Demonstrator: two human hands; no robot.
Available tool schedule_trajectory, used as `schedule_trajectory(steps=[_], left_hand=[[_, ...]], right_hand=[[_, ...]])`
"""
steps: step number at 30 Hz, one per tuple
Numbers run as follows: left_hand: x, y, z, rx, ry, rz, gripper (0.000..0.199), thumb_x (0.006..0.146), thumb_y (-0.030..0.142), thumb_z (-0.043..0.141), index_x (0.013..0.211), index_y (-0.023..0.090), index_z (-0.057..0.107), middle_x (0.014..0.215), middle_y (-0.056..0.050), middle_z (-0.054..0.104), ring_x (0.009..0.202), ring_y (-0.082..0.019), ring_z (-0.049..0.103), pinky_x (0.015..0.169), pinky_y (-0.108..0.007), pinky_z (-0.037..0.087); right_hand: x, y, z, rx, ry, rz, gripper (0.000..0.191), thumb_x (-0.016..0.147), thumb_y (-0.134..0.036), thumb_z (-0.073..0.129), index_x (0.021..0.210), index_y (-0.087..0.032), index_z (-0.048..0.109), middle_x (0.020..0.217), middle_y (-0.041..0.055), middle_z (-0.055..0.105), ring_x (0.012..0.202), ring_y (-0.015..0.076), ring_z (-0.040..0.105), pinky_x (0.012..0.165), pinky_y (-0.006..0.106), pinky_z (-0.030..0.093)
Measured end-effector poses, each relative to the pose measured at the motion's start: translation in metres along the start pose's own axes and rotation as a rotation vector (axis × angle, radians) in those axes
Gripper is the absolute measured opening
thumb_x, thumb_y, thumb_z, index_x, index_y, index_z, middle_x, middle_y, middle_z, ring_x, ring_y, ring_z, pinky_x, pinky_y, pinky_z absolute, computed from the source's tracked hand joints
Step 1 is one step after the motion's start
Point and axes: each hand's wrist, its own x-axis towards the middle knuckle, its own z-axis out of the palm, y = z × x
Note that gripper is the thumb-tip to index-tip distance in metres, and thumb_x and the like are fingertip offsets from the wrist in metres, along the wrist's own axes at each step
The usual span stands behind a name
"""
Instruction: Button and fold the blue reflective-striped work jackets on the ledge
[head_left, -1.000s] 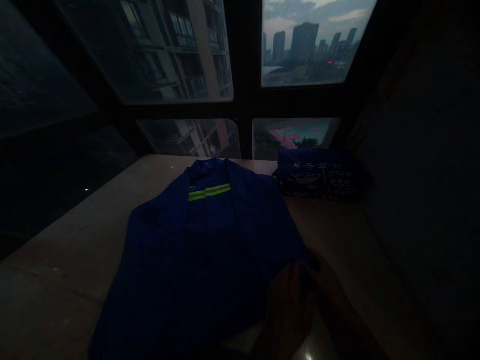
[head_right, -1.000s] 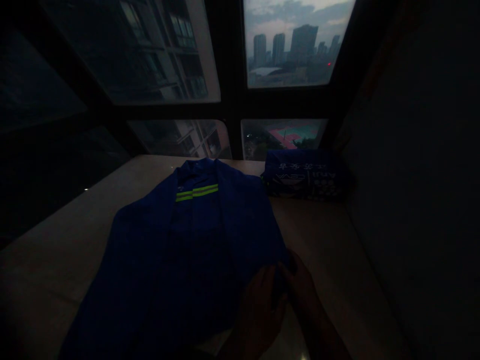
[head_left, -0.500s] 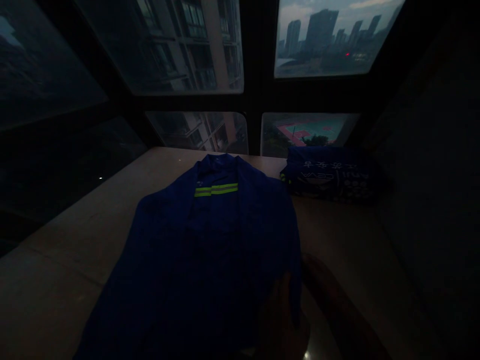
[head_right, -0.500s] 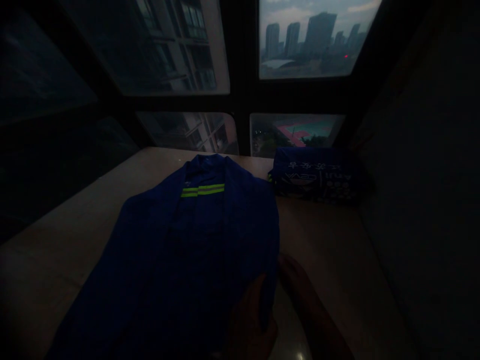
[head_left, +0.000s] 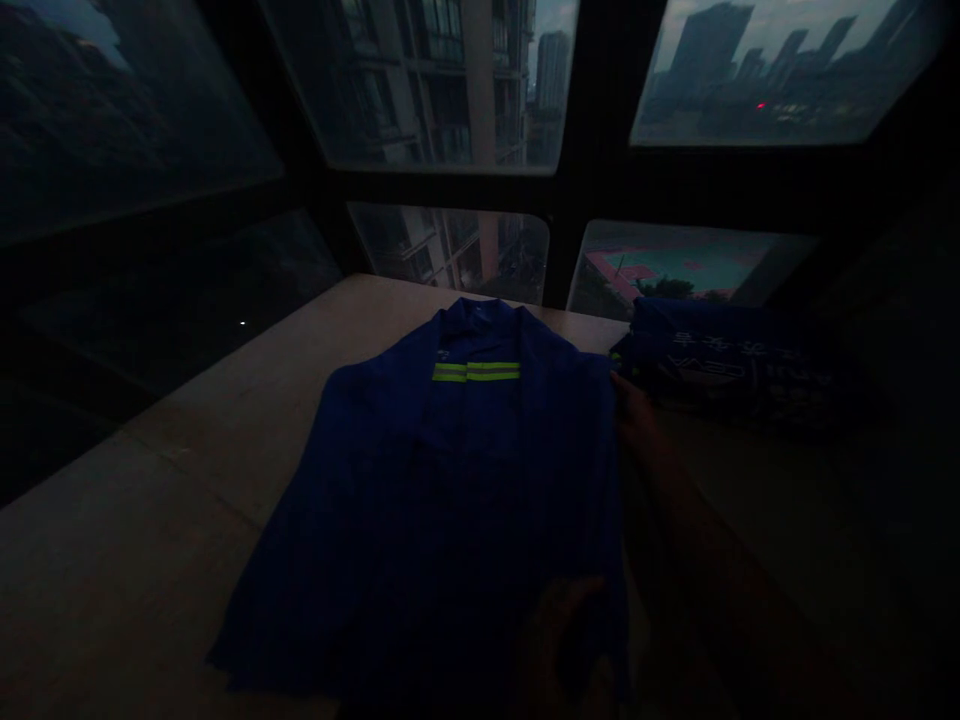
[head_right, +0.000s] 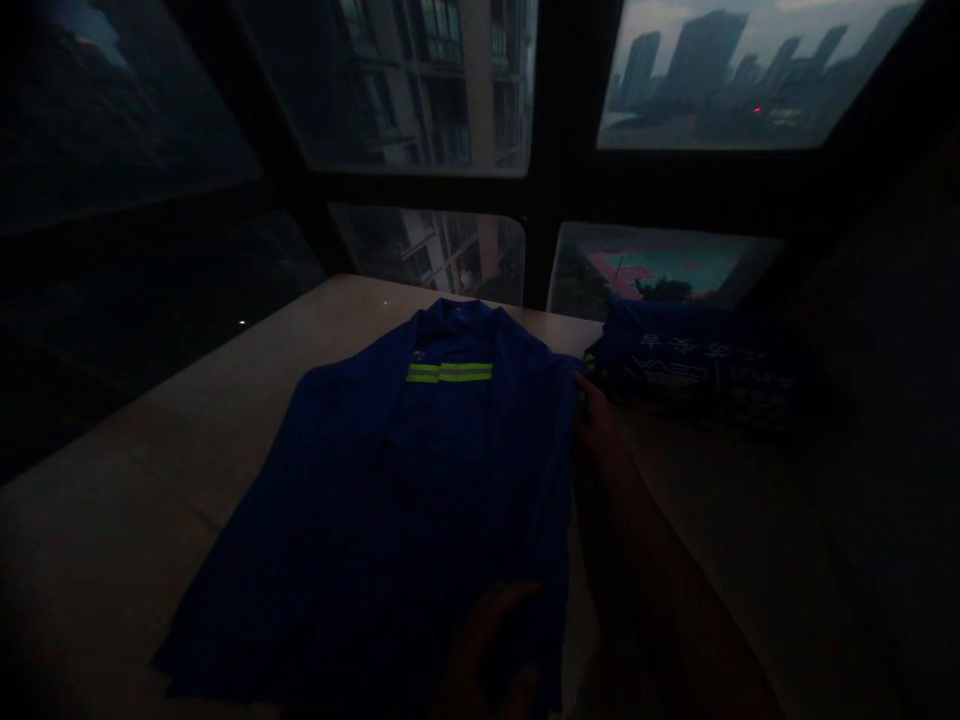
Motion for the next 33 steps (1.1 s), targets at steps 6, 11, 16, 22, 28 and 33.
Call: schedule_trajectory(steps=[6,11,16,22,28,33], left_hand=[[-0.020,-0.038,-0.025,-0.229,0.051,-0.027,0.056,0.080,0.034,0.063,0.135,0.029,0.058,0.139,-0.008,0.058,0.130,-0.029,0.053,0.110,-0.041,0.045],[-0.039,-0.085,-0.046,-0.126,0.130,-0.172,0.059,0.082,0.036,0.059,0.138,0.020,0.054,0.142,-0.014,0.055,0.131,-0.031,0.052,0.110,-0.045,0.044],[-0.044,-0.091,-0.078,0.157,0.090,-0.363,0.054,0.091,0.045,0.047,0.139,0.022,0.054,0.140,-0.012,0.058,0.128,-0.029,0.056,0.107,-0.047,0.046],[-0.016,-0.044,-0.104,0.559,0.208,-0.042,0.047,0.092,0.035,0.047,0.137,0.024,0.056,0.140,-0.011,0.058,0.125,-0.028,0.059,0.100,-0.044,0.053],[0.013,-0.040,-0.092,0.772,-0.111,0.231,0.083,0.070,0.001,0.049,0.145,0.037,0.045,0.159,0.001,0.032,0.146,-0.032,0.029,0.115,-0.058,0.032],[0.009,-0.068,-0.082,0.824,-0.119,0.200,0.086,0.068,-0.003,0.046,0.146,0.035,0.042,0.161,0.004,0.028,0.150,-0.028,0.020,0.118,-0.056,0.026]], right_hand=[[0.037,-0.028,0.079,0.017,0.100,-0.114,0.064,0.073,-0.026,0.062,0.135,-0.022,0.047,0.108,0.0039,0.072,0.090,0.0220,0.070,0.081,0.039,0.058],[0.040,-0.011,0.173,-0.881,-0.019,-0.279,0.055,0.081,-0.030,0.059,0.133,-0.011,0.053,0.125,0.0145,0.063,0.110,0.0244,0.061,0.091,0.035,0.050],[0.026,0.025,0.208,-1.142,-0.200,-0.297,0.029,0.083,-0.012,0.052,0.105,-0.009,0.069,0.107,0.0153,0.070,0.102,0.0245,0.063,0.090,0.031,0.046],[0.014,0.038,0.190,-1.237,-0.236,-0.472,0.046,0.083,-0.002,0.040,0.122,-0.008,0.063,0.129,0.0169,0.062,0.120,0.0241,0.054,0.105,0.033,0.037],[0.000,0.061,0.184,-1.278,-0.231,-0.608,0.046,0.091,-0.011,0.037,0.133,-0.011,0.056,0.145,0.0133,0.050,0.135,0.0244,0.039,0.116,0.040,0.022],[-0.001,0.073,0.184,-1.329,-0.133,-0.721,0.049,0.092,-0.013,0.036,0.139,-0.011,0.049,0.145,0.0131,0.050,0.139,0.0259,0.035,0.116,0.043,0.019]])
